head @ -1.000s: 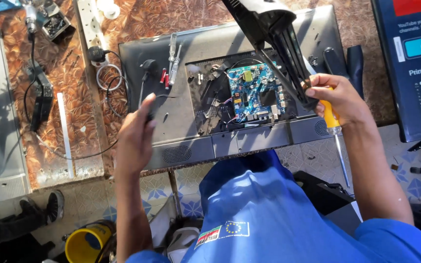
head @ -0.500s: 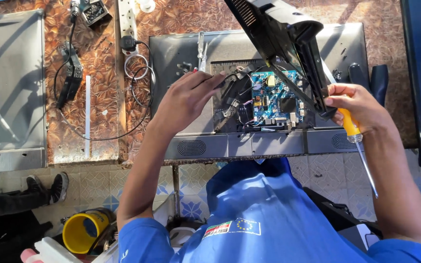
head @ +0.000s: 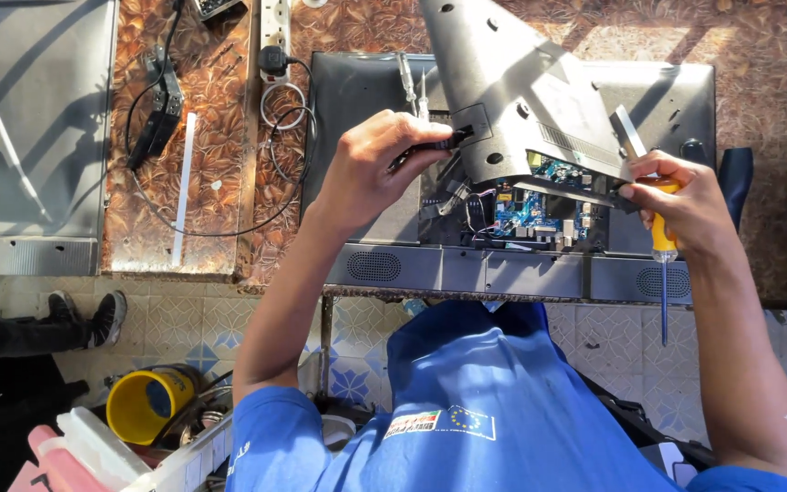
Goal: The person removes a metal bracket from a disassembled television chassis and places it on a nearby shelf. They then reposition the television casing and use a screwdriver to tighten screws on the back panel, securing the casing to the main unit.
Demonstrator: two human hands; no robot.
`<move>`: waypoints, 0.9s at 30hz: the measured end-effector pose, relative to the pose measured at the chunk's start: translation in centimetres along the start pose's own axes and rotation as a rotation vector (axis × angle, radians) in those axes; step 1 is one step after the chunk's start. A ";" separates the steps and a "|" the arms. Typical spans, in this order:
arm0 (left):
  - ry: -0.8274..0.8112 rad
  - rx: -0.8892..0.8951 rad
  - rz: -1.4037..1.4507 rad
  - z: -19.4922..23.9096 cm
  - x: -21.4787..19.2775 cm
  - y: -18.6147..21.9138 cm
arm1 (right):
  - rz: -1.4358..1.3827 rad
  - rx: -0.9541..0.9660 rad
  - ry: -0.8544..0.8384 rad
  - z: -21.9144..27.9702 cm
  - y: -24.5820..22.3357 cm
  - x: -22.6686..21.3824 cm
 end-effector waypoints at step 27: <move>0.071 0.177 -0.111 2.5 1.7 0.8 | 0.149 -0.284 0.079 1.8 -3.5 -0.2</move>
Point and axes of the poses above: each hand's wrist, its own z-axis away from the middle knuckle, its own x-axis out of the palm, y = z × x, the point moved 10 cm from there along -z, towards the middle knuckle, and after that the axes turned 5 degrees about z, right-handed, at the moved point
